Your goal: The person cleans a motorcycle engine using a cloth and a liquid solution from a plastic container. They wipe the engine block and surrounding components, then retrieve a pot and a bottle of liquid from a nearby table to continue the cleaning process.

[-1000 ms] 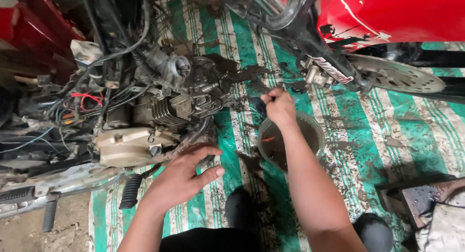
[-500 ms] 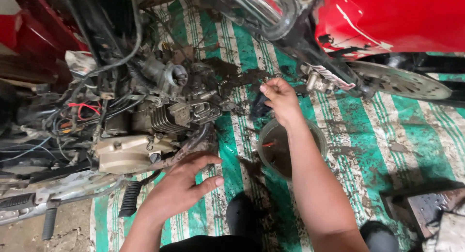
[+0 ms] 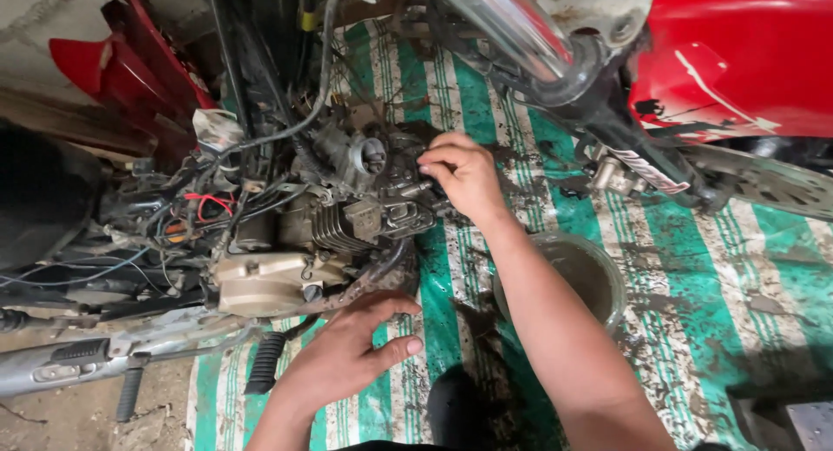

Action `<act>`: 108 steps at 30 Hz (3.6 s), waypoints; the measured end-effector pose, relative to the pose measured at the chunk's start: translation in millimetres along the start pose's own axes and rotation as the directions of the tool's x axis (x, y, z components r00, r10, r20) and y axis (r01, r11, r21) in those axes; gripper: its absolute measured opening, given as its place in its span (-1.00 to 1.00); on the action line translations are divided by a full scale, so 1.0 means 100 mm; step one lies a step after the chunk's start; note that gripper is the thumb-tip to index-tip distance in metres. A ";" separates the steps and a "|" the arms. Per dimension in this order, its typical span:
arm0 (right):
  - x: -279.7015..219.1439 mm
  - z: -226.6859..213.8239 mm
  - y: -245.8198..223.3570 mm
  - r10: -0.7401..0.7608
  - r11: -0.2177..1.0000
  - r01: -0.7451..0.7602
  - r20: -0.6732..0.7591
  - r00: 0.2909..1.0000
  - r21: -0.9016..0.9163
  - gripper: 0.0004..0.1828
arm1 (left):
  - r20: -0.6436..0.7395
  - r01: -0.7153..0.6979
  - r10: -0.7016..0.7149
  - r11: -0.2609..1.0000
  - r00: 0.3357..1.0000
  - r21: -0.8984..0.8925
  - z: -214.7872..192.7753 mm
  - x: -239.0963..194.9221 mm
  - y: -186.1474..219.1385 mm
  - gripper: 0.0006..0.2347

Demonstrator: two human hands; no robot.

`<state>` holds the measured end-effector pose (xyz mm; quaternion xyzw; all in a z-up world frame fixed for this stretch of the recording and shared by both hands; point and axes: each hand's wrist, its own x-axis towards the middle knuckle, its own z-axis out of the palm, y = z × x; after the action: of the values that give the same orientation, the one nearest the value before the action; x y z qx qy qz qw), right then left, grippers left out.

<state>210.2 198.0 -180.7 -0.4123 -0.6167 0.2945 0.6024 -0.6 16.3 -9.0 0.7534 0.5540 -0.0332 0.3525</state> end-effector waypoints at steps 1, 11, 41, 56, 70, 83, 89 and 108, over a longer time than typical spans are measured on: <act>0.01 0.05 0.03 0.052 0.998 -0.053 -0.046 0.998 -0.031 -0.83 | -0.008 -0.006 0.006 1.000 1.000 -0.004 0.00 0.00 -0.02 -0.59; 0.16 0.08 0.36 0.499 0.865 -0.496 0.035 0.866 -0.072 -0.66 | -0.021 -0.008 0.007 0.999 1.000 -0.049 -0.05 -0.01 -0.23 -0.56; -0.32 -0.06 0.03 0.020 0.989 -0.046 -0.181 0.983 -0.142 -0.69 | -0.071 0.003 -0.009 0.997 0.997 -0.082 -0.03 -0.09 0.00 -0.60; -0.01 -0.24 -0.06 0.297 0.899 -0.199 0.207 0.932 -0.391 -0.72 | -0.102 -0.067 0.057 0.993 0.993 -0.095 -0.07 -0.13 -0.09 -0.61; -0.14 -0.20 0.20 -0.149 0.911 0.207 0.185 0.971 -0.356 -0.70 | -0.086 -0.044 0.036 0.994 0.996 -0.101 -0.09 -0.16 -0.13 -0.61; 0.22 -0.38 -0.32 0.413 0.812 -0.032 0.534 0.738 -0.583 -0.35 | -0.072 -0.134 0.133 0.991 0.989 -0.010 0.01 -0.04 -0.02 -0.57; 0.14 -0.93 -0.36 0.692 0.689 -0.482 0.294 0.660 -0.542 -0.60 | -0.034 -0.017 0.018 1.000 0.999 0.010 0.01 -0.07 0.07 -0.55; -2.76 -0.90 1.50 0.956 0.112 -0.194 0.052 0.287 -0.975 -0.33 | -0.063 -0.257 0.252 0.961 0.966 -0.099 0.06 -0.16 0.24 -0.59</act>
<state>304.2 21.2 -438.7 -0.7212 -0.5844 0.3184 -0.1925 16.0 -3.0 5.3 0.7993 0.4620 0.0605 0.3795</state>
